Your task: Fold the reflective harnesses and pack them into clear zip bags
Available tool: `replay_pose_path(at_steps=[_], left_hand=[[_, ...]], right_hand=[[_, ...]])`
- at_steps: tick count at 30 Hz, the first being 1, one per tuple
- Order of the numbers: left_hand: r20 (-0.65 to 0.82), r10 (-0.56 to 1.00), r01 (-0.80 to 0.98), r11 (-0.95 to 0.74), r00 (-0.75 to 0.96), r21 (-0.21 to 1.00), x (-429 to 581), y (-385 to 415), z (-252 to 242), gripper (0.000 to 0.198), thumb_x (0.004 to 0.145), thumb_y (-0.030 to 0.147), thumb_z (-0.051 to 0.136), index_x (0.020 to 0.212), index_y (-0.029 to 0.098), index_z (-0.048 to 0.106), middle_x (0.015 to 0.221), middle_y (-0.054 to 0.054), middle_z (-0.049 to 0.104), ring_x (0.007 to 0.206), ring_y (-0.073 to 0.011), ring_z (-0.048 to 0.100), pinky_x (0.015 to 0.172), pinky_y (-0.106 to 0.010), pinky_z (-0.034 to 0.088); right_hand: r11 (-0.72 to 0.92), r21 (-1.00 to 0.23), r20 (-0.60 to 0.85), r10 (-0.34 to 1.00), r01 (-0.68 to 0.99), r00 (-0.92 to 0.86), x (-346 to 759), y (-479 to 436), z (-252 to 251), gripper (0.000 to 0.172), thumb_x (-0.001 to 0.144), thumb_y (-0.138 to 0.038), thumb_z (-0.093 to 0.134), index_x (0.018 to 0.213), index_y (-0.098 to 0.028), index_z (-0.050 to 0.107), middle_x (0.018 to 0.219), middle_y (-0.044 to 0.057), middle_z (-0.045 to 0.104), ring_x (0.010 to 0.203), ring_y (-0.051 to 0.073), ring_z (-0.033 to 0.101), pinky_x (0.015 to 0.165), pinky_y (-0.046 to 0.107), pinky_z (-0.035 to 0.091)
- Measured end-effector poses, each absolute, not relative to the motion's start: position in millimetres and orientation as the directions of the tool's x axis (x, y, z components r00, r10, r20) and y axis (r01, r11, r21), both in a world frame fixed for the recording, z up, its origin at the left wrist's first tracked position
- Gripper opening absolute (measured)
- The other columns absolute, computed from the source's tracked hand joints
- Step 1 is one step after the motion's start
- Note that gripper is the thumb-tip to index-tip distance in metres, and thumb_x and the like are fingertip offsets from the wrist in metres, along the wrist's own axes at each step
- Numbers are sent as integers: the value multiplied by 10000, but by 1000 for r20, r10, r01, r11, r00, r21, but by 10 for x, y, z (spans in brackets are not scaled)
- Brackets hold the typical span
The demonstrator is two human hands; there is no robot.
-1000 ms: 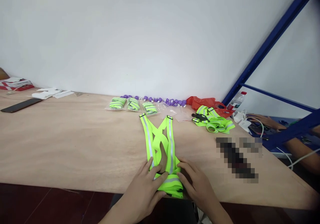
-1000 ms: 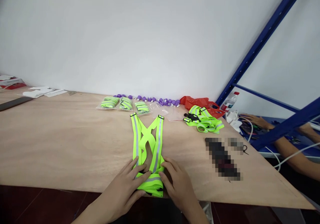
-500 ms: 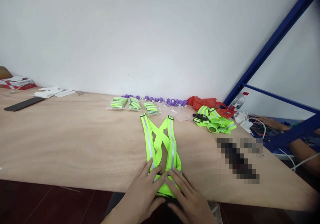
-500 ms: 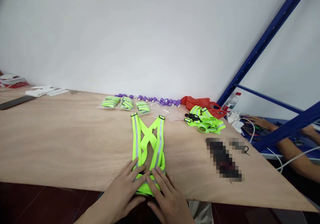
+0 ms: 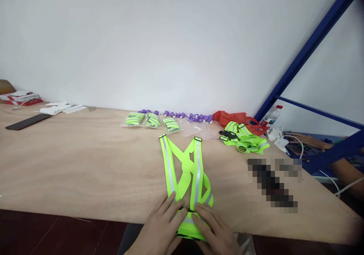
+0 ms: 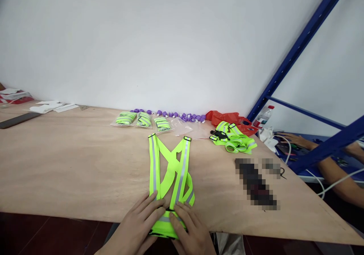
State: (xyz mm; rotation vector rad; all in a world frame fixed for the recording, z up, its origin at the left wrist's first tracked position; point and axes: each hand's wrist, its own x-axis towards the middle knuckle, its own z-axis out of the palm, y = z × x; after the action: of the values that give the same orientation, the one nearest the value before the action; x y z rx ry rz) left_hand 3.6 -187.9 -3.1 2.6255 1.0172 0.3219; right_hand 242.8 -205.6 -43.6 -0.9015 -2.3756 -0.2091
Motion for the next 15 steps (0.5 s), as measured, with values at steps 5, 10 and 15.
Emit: replay_pose_path(at_steps=[5,10,15], left_hand=[[92,688,612,-691,720,385,34,-1870,53,423,856,212,680,1254,235,541,1380,-69,600,1340,-302,506,1181,-491,342],[132,691,598,-692,710,405,18,-1886,39,423,837,190,679,1237,226,548,1376,-82,595,1339,-298,503,1177,-480,352],[92,691,589,-671,717,451,18,-1881,42,409,816,187,666,1206,227,548,1377,-53,581,1358,-280,460,1212,-460,279]], right_hand=[[756,-125,546,593,642,-592,2437,-2051,-402,469,833,-161,618,1296,-220,572,1162,91,728,1109,267,680,1062,487,498],[725,-212,476,662,655,-578,2420,-2056,-306,525,791,-125,612,1298,-251,565,1172,89,722,1104,276,679,1067,486,475],[715,-227,456,678,661,-577,2396,-2059,-192,537,727,-72,593,1238,-236,579,1145,86,719,1102,270,671,1076,464,453]])
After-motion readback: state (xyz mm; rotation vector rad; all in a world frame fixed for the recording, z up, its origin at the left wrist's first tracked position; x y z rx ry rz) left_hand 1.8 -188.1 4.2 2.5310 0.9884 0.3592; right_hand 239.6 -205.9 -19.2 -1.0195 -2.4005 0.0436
